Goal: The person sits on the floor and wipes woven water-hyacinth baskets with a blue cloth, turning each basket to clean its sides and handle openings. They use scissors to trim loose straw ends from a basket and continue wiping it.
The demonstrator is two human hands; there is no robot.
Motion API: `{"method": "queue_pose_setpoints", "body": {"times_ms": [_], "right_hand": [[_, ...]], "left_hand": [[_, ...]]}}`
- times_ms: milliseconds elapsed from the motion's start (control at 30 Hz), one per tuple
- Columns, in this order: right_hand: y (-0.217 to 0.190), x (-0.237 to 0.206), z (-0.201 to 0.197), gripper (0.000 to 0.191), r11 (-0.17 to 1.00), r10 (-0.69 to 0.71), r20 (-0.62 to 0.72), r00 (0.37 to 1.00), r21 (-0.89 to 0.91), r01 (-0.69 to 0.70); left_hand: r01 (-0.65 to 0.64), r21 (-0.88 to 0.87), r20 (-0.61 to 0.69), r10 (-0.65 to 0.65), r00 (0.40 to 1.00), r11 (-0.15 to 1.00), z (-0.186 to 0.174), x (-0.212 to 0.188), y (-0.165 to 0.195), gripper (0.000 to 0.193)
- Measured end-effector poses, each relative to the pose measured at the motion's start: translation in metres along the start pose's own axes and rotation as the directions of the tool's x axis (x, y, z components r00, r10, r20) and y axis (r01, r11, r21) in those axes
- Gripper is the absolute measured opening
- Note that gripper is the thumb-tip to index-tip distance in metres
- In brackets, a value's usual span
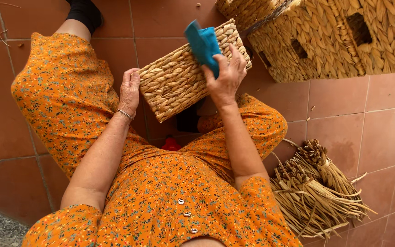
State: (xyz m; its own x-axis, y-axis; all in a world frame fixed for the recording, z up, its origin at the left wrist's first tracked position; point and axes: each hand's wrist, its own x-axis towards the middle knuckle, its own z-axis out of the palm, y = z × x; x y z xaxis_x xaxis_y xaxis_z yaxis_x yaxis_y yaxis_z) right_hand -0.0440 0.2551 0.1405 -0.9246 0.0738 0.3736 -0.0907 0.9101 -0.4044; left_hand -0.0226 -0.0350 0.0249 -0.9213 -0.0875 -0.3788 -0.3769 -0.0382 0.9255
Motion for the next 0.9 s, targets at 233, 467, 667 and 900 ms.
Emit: {"method": "queue_pose_setpoints", "body": {"times_ms": [233, 467, 667, 900], "right_hand": [[-0.028, -0.025, 0.001, 0.019, 0.998, 0.053, -0.045, 0.998, -0.033, -0.055], [-0.004, -0.023, 0.003, 0.015, 0.985, 0.159, -0.005, 0.987, 0.069, -0.158], [-0.004, -0.025, 0.005, 0.034, 0.999, 0.010, -0.108, 0.994, -0.029, -0.013], [-0.011, -0.030, 0.014, 0.057, 0.973, -0.070, -0.029, 0.997, -0.224, 0.062]], "left_hand": [[0.024, 0.033, 0.016, -0.024, 1.000, 0.999, -0.001, -0.004, 0.002, 0.038], [0.010, 0.028, 0.003, -0.010, 1.000, 1.000, 0.001, -0.003, -0.002, 0.038], [-0.017, 0.036, 0.002, 0.017, 1.000, 0.999, 0.002, -0.002, -0.006, 0.037], [-0.042, 0.035, -0.009, 0.043, 0.999, 0.998, 0.002, -0.002, -0.007, 0.036]]}}
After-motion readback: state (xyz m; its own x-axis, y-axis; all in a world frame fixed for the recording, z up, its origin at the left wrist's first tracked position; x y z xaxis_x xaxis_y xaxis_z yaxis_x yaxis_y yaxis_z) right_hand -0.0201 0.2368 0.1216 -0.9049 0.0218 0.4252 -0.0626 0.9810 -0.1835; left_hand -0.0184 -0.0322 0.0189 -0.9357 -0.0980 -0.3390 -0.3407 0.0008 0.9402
